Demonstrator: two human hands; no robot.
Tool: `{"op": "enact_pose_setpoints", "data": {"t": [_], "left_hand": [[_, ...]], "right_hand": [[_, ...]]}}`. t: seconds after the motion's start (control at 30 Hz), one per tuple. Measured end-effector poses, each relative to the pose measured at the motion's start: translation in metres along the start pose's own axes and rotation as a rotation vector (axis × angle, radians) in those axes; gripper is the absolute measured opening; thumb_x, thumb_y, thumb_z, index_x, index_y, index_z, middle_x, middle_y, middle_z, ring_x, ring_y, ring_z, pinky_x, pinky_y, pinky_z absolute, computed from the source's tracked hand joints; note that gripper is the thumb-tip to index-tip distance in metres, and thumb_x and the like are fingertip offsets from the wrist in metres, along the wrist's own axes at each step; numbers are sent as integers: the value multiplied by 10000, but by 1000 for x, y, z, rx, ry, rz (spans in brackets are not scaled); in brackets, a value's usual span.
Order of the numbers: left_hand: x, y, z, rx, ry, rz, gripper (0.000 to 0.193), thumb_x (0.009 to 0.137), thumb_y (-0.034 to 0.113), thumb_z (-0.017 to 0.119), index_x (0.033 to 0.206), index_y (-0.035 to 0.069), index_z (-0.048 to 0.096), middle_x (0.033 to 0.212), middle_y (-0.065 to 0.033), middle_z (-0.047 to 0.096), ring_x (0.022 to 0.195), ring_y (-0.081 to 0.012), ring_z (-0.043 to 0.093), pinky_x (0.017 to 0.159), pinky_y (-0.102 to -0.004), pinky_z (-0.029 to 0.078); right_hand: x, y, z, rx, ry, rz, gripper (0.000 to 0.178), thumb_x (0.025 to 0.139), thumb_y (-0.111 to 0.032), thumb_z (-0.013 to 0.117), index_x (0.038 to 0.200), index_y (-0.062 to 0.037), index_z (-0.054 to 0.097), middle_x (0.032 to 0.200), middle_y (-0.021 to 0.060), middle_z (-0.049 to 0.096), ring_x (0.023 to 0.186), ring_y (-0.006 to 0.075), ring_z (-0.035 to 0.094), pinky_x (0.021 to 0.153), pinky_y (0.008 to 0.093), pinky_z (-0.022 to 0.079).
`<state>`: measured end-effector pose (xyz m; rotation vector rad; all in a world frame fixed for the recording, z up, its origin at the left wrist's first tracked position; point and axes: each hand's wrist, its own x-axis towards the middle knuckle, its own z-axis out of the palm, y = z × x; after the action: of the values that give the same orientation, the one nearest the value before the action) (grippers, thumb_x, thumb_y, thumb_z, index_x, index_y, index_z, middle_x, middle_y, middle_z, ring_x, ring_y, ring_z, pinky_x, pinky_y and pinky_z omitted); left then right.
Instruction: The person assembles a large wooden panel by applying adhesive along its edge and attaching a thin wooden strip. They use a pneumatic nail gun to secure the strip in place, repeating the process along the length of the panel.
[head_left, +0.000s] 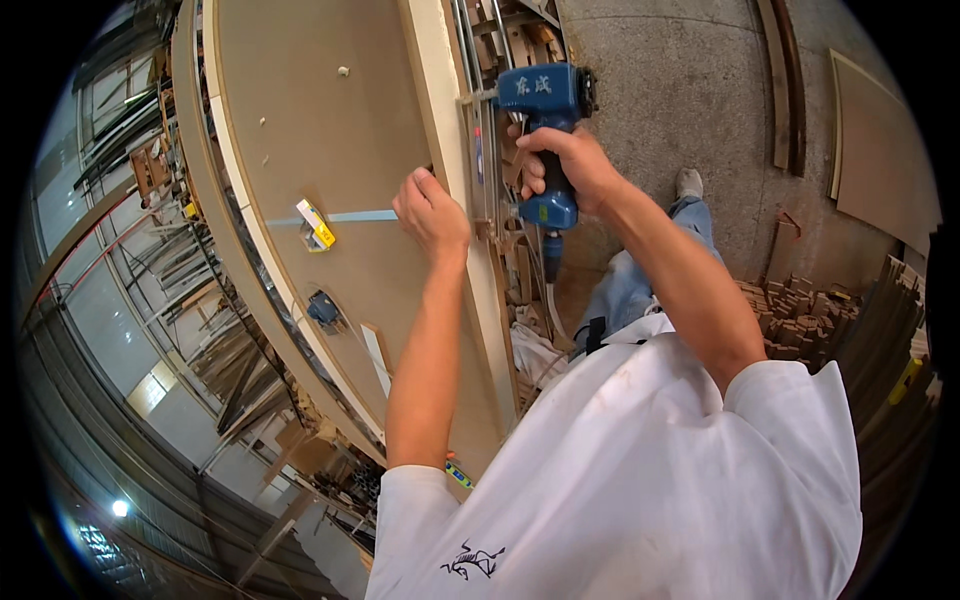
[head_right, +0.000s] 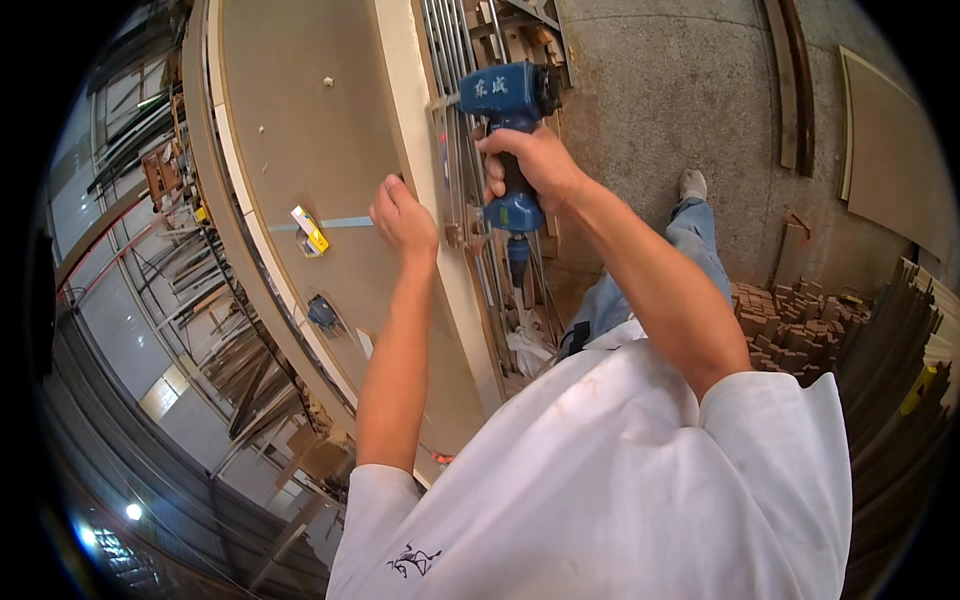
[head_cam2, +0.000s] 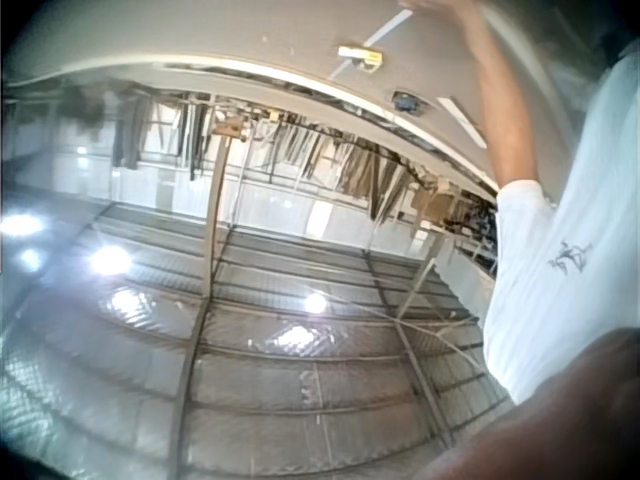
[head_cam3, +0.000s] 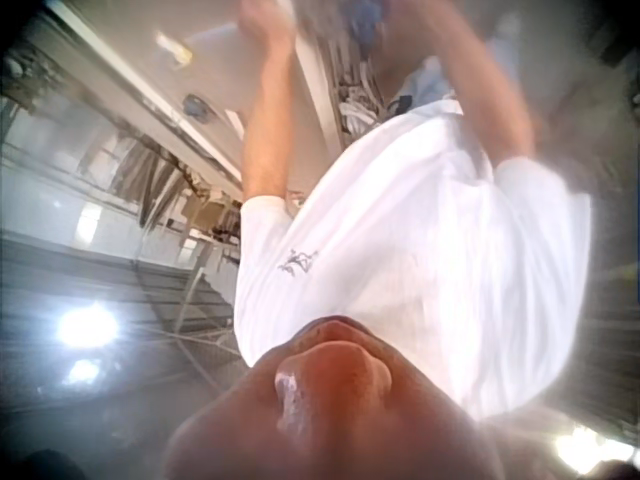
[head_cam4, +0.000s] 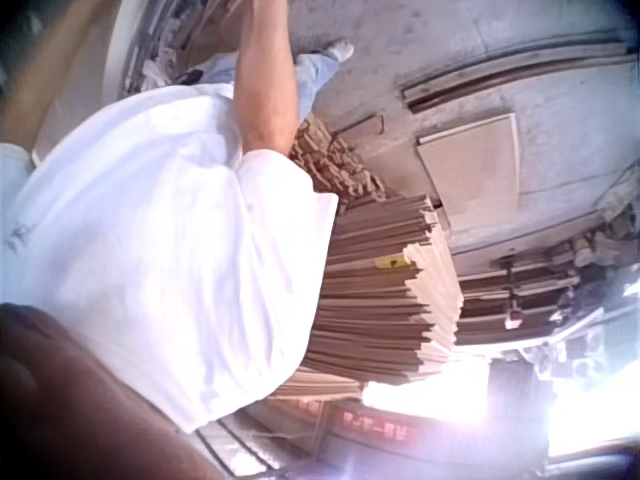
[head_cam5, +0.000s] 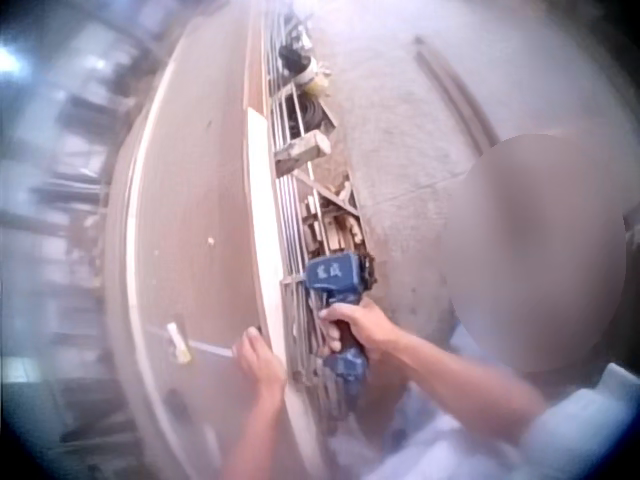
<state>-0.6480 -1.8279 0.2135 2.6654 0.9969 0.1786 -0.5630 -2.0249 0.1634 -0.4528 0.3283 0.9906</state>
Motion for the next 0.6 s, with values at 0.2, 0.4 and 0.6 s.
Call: {"op": "enact_pose_setpoints", "data": {"t": [0.2, 0.4, 0.6], "left_hand": [[-1, -11, 5, 38, 57, 17, 465, 1092, 346, 384, 1080, -18, 673, 1150, -213, 679, 1135, -425, 538, 1020, -528, 403], [0, -1, 2, 40, 44, 46, 493, 1098, 362, 358, 1045, -23, 661, 1114, -220, 675, 1104, -434, 540, 999, -533, 403], [3, -7, 3, 58, 30, 38, 524, 1100, 384, 340, 1060, -29, 661, 1136, -222, 673, 1119, -446, 536, 1013, -537, 399]], "right_hand": [[-28, 30, 1, 12, 18, 45, 157, 901, -136, 641, 1013, -29, 615, 624, 32, 570, 507, 149, 565, 622, 370, 577], [-32, 32, -4, -22, 11, 38, 156, 888, -114, 636, 1006, -18, 603, 621, 34, 560, 512, 149, 562, 620, 379, 578], [-43, 58, -9, 28, -6, 61, 186, 874, -103, 647, 1029, -13, 600, 620, 46, 556, 494, 164, 555, 611, 385, 577]]}}
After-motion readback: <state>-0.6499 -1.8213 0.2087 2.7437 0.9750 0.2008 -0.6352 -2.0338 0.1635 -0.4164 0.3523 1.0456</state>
